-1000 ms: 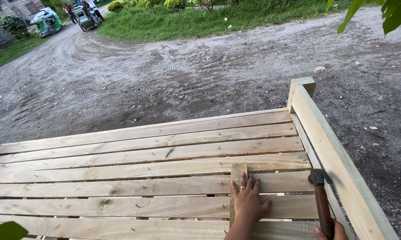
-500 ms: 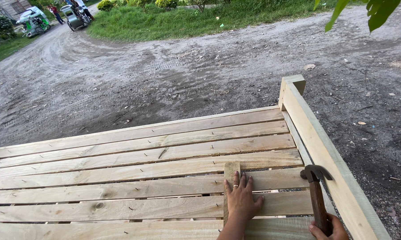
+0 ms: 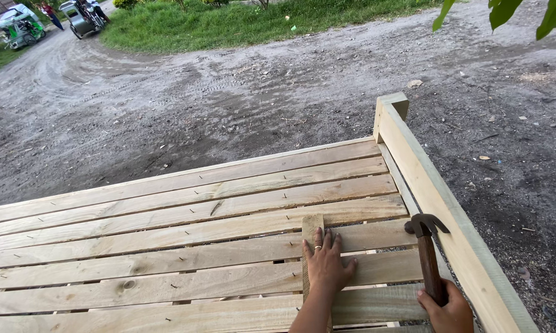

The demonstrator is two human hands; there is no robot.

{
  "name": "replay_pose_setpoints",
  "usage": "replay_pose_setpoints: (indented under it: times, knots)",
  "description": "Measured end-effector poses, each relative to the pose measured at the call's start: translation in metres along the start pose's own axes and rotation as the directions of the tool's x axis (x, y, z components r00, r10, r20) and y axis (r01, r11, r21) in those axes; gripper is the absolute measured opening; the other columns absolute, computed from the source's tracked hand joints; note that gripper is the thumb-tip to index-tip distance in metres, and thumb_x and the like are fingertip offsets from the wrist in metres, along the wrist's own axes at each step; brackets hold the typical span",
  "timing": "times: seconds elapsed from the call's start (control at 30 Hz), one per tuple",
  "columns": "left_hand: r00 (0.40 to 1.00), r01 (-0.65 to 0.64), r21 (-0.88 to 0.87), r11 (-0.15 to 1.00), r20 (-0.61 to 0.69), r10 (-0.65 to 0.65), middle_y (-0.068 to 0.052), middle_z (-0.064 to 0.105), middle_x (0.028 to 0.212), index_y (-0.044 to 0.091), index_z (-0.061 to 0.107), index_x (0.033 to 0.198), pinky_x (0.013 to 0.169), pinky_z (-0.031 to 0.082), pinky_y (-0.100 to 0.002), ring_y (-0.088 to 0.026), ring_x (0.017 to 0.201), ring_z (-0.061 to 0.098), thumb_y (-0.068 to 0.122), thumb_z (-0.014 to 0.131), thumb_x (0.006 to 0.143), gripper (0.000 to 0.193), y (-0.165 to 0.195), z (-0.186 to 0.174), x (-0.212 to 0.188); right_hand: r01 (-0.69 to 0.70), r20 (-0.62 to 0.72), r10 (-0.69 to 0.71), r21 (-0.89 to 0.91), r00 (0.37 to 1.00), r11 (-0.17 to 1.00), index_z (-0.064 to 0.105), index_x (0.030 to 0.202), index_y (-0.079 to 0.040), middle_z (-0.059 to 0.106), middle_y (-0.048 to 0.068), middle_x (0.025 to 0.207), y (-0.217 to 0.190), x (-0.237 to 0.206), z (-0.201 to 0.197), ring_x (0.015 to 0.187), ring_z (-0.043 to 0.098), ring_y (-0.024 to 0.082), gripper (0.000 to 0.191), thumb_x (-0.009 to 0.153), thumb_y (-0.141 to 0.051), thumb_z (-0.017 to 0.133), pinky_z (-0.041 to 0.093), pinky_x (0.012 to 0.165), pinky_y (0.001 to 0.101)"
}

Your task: The person assembles a slatted wooden furniture frame outdoors, holding a claw hammer and positioning small wood blocks and slats across the frame. They press slats into place, align a wood block over the slats, and hammer nails to fasten the pieces, working around the structure.

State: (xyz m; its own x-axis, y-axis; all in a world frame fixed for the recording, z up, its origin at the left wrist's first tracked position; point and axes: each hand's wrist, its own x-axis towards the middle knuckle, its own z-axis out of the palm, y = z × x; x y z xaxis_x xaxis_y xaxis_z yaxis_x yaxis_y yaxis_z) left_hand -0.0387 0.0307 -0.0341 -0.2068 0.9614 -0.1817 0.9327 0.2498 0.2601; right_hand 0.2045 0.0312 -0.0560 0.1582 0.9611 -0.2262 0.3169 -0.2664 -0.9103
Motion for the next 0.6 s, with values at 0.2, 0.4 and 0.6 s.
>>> replay_pose_setpoints:
  times: [0.2,0.4,0.6]
  knots:
    - [1.000,-0.002,-0.001,1.000,-0.024,0.002,-0.007,0.024,0.167,0.014,0.031,0.158,0.123,-0.002,-0.063,-0.028,0.158,0.004,0.057,0.058,0.090,0.085,0.000,0.002,-0.002,0.074,-0.029,-0.074,-0.014,0.997,0.997,0.068,0.117,0.005,0.077,0.015,0.091,-0.002,-0.006,-0.002,0.082,0.074,0.022,0.044,0.079,-0.012,0.082,0.057,0.080,0.0362]
    - [0.999,-0.006,-0.007,1.000,-0.033,0.006,-0.008,0.024,0.167,0.014,0.033,0.158,0.123,-0.002,-0.063,-0.028,0.158,0.005,0.057,0.059,0.090,0.085,0.001,0.001,-0.007,0.103,-0.042,-0.103,-0.013,0.994,0.995,0.068,0.117,0.005,0.077,0.017,0.090,0.003,-0.010,-0.003,0.082,0.073,0.023,0.044,0.080,-0.013,0.082,0.056,0.080,0.0360]
    - [1.000,0.002,0.023,1.000,-0.009,-0.002,-0.007,0.021,0.167,0.016,0.029,0.159,0.123,-0.002,-0.063,-0.026,0.158,0.002,0.057,0.056,0.090,0.084,0.003,-0.012,-0.010,-0.082,0.045,0.085,-0.073,0.995,0.994,0.067,0.113,0.004,0.076,0.018,0.082,0.003,-0.002,0.000,0.075,0.074,0.023,0.034,0.090,-0.019,0.078,0.059,0.074,0.0373]
